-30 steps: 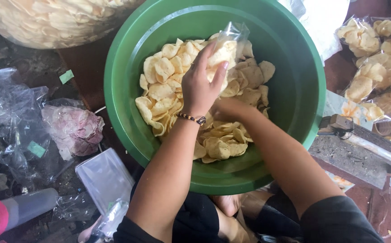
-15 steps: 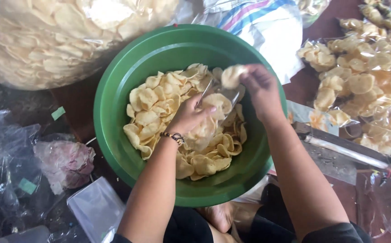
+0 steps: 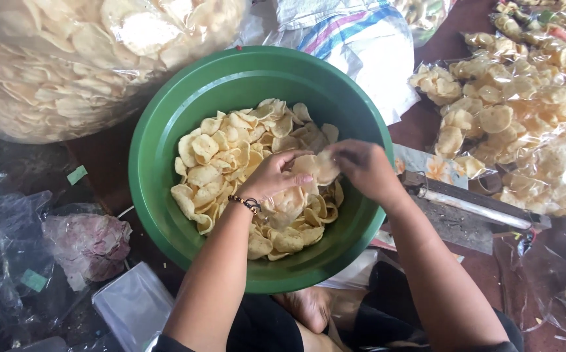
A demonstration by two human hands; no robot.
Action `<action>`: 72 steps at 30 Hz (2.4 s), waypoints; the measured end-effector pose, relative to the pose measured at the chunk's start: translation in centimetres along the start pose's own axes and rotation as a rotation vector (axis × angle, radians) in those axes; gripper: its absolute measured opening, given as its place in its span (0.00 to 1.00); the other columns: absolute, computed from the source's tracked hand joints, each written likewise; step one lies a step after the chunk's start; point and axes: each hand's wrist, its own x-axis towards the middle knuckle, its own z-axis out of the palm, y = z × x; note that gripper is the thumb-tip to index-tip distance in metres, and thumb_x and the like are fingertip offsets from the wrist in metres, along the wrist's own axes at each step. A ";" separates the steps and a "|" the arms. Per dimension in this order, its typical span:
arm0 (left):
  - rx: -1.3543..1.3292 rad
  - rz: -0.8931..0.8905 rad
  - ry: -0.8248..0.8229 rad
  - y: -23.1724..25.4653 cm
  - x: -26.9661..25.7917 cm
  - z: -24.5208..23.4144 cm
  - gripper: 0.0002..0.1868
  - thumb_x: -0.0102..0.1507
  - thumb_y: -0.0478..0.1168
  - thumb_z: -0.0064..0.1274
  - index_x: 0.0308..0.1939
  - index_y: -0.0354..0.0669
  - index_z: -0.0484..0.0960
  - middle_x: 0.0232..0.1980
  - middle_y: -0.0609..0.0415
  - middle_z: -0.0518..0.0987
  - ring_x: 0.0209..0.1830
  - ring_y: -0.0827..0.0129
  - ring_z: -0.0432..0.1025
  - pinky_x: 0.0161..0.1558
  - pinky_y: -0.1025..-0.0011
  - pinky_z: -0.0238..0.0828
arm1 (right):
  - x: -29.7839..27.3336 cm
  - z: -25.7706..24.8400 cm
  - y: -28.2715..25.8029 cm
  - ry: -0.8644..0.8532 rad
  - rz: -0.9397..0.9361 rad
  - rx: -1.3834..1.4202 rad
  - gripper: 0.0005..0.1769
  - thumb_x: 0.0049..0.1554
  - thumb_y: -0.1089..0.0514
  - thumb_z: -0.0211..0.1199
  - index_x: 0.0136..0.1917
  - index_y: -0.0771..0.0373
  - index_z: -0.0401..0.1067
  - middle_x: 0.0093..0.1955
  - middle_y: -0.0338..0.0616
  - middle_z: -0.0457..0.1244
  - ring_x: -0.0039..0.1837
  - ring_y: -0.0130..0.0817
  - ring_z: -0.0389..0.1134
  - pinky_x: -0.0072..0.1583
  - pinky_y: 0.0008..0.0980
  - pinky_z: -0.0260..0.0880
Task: Manually filling small plastic bags with chips from a bowl and sealing them with a heat sealer.
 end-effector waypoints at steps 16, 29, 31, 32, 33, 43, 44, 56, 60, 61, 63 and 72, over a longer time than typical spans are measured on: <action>-0.105 0.129 -0.043 7.3 -1.7 6.1 0.24 0.61 0.47 0.67 0.59 0.44 0.82 0.49 0.53 0.84 0.50 0.69 0.76 0.56 0.65 0.74 | -7.8 -3.0 -2.2 0.294 -0.419 -0.261 0.05 0.56 0.62 0.70 0.48 0.60 0.80 0.51 0.41 0.71 0.60 0.47 0.70 0.71 0.51 0.53; -0.136 0.285 -0.128 12.1 -9.3 19.9 0.30 0.65 0.42 0.59 0.70 0.39 0.72 0.65 0.38 0.76 0.68 0.48 0.68 0.69 0.48 0.63 | -22.3 -8.2 3.1 0.402 0.256 0.766 0.19 0.55 0.61 0.63 0.58 0.69 0.67 0.51 0.54 0.65 0.54 0.45 0.69 0.42 0.56 0.80; -0.125 0.279 -0.113 11.8 -9.6 21.7 0.31 0.65 0.43 0.59 0.71 0.40 0.71 0.66 0.41 0.77 0.69 0.53 0.68 0.69 0.51 0.63 | -24.0 -7.6 4.4 0.446 0.245 0.829 0.04 0.59 0.68 0.62 0.47 0.74 0.73 0.35 0.51 0.68 0.41 0.38 0.74 0.43 0.51 0.81; -0.135 0.293 -0.094 12.0 -9.6 22.2 0.31 0.65 0.44 0.58 0.71 0.38 0.71 0.65 0.38 0.77 0.68 0.50 0.69 0.68 0.49 0.64 | -24.2 -7.8 4.0 0.481 0.228 0.862 0.03 0.59 0.69 0.62 0.46 0.74 0.74 0.35 0.54 0.68 0.41 0.38 0.73 0.44 0.50 0.82; -0.144 0.306 -0.075 12.2 -9.6 22.8 0.31 0.65 0.45 0.57 0.70 0.37 0.71 0.64 0.36 0.77 0.67 0.46 0.69 0.67 0.46 0.65 | -24.4 -8.0 3.4 0.516 0.212 0.894 0.03 0.59 0.70 0.61 0.45 0.75 0.74 0.35 0.57 0.67 0.40 0.39 0.72 0.45 0.49 0.82; -0.354 0.050 0.234 12.2 -8.4 28.0 0.12 0.68 0.40 0.51 0.43 0.34 0.84 0.46 0.38 0.86 0.50 0.53 0.81 0.57 0.55 0.77 | -27.6 -9.5 5.7 0.550 0.212 1.022 0.05 0.61 0.66 0.59 0.42 0.68 0.71 0.46 0.57 0.68 0.42 0.38 0.72 0.43 0.44 0.81; -0.467 -0.005 0.238 12.4 -8.3 28.5 0.12 0.68 0.42 0.52 0.40 0.35 0.81 0.44 0.40 0.87 0.50 0.57 0.81 0.58 0.58 0.76 | -27.7 -9.7 5.5 0.571 0.163 1.018 0.05 0.60 0.67 0.58 0.41 0.68 0.70 0.42 0.52 0.65 0.42 0.34 0.68 0.43 0.37 0.76; -0.675 -0.047 0.015 12.3 -7.8 29.1 0.06 0.69 0.40 0.51 0.41 0.42 0.75 0.46 0.45 0.85 0.49 0.64 0.80 0.59 0.66 0.75 | -29.4 -11.8 5.1 0.476 0.132 1.314 0.07 0.57 0.74 0.55 0.45 0.65 0.68 0.50 0.51 0.64 0.50 0.33 0.63 0.56 0.28 0.62; -0.430 0.123 0.172 11.7 -7.3 29.4 0.08 0.65 0.29 0.53 0.40 0.39 0.69 0.41 0.47 0.81 0.45 0.63 0.80 0.54 0.65 0.81 | -29.4 -12.2 6.0 0.476 0.102 1.305 0.11 0.59 0.75 0.57 0.51 0.63 0.69 0.49 0.48 0.68 0.51 0.32 0.67 0.57 0.30 0.65; -0.430 0.120 0.172 11.7 -7.2 29.5 0.08 0.65 0.29 0.53 0.40 0.39 0.69 0.41 0.47 0.81 0.45 0.63 0.80 0.54 0.65 0.81 | -29.2 -12.2 6.0 0.477 0.105 1.306 0.11 0.59 0.75 0.57 0.51 0.63 0.69 0.49 0.48 0.68 0.51 0.32 0.67 0.57 0.30 0.65; -0.181 0.133 0.280 11.8 -6.8 29.6 0.04 0.67 0.32 0.50 0.44 0.33 0.77 0.36 0.39 0.86 0.42 0.54 0.84 0.48 0.59 0.82 | -28.7 -12.4 6.1 0.556 0.088 0.962 0.07 0.54 0.79 0.56 0.40 0.72 0.71 0.39 0.59 0.67 0.44 0.35 0.67 0.46 0.30 0.68; 0.455 0.367 0.281 13.0 -6.0 29.3 0.13 0.62 0.28 0.56 0.49 0.42 0.87 0.41 0.52 0.87 0.42 0.62 0.83 0.46 0.68 0.81 | -28.2 -13.7 4.2 0.549 0.177 0.270 0.06 0.49 0.72 0.72 0.42 0.69 0.79 0.36 0.49 0.68 0.40 0.31 0.71 0.44 0.29 0.73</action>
